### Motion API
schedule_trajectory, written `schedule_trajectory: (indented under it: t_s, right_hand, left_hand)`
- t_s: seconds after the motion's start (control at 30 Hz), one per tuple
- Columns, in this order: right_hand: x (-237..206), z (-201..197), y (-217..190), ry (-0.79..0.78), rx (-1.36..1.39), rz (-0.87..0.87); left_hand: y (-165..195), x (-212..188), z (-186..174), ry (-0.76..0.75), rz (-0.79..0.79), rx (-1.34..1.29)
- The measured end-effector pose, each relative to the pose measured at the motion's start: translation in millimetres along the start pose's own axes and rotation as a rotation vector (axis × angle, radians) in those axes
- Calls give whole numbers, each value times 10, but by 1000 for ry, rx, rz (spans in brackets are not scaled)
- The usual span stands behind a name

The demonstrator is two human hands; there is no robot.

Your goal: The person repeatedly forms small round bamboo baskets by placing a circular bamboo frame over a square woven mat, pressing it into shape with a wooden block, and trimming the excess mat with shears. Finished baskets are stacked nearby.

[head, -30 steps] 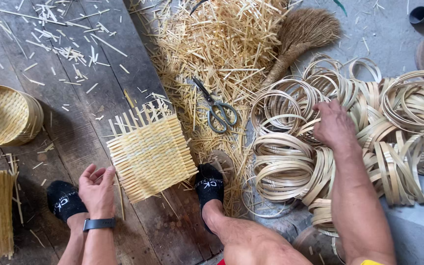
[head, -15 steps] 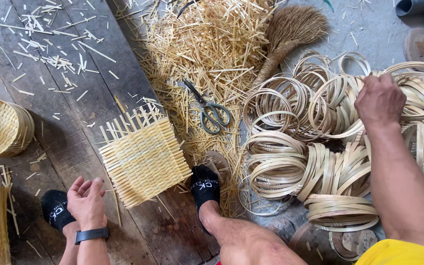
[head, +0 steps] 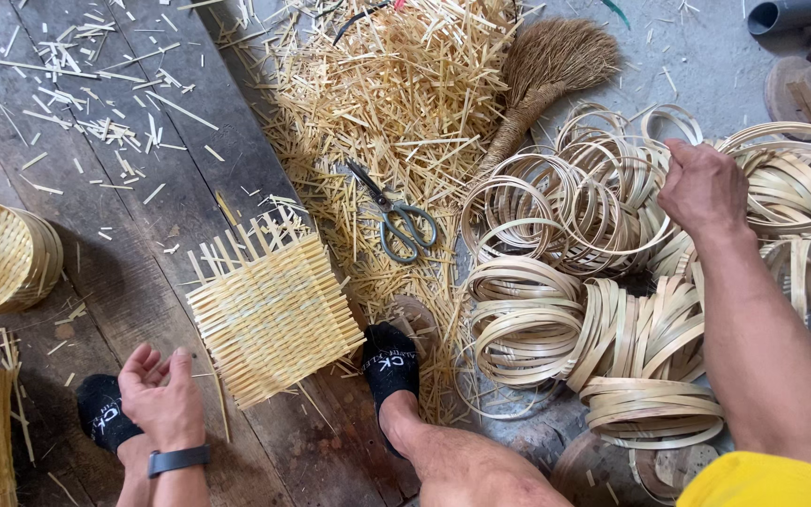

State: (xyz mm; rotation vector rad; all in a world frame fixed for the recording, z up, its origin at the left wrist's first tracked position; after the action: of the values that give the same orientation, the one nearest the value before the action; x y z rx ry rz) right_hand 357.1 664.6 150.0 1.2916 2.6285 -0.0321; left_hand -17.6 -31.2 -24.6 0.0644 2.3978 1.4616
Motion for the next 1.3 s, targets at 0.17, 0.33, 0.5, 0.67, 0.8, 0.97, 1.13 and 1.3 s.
schedule_trajectory:
  t_s: [0.17,0.33,0.5,0.67,0.8,0.97,1.13,1.3]
  right_hand:
    - [-271,-250,-964,67,229,-244]
    - [-764,-97,-2623,0,514,-525]
    - [-1266,-366,-3798,307,391,-891]
    - [-1377,-246,-4400,44,728,-1064]
    - [-1444,-109,-4624,-91,802,-1181]
    - [-1633,55,-4897,-37,515,-1248]
    - [-1647,188,-5003,-61,493,-1206]
    - [-1108,589,-4698,-561,972,-679]
  left_hand:
    - [1233,-285,617,-147,389,86]
    - [1853,-394,1632,-707,140,-528]
    - [1669,-309,1566,-716,-195,-898]
    - [1444,-332,1354,-768,-309,-912]
    - [1280,-279,1327,-834,-553,-833]
    - [1179,-266,1456,-950,-600,-569]
    - [999,-321,1453,-836,-591,-635]
    - [912,-102,1214,-680,-433,-911]
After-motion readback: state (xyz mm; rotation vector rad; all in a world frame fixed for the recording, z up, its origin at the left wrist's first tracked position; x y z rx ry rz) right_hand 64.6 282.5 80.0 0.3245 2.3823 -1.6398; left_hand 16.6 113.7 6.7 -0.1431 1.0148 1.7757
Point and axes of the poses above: each hand's wrist, its own x-axis towards the middle knuckle, its own z-axis out of the palm, y = z × x, the point moved 8 cm from there along x, towards the middle knuckle, and after that the axes turned 13 degrees about -y, right-handed, at the moved point
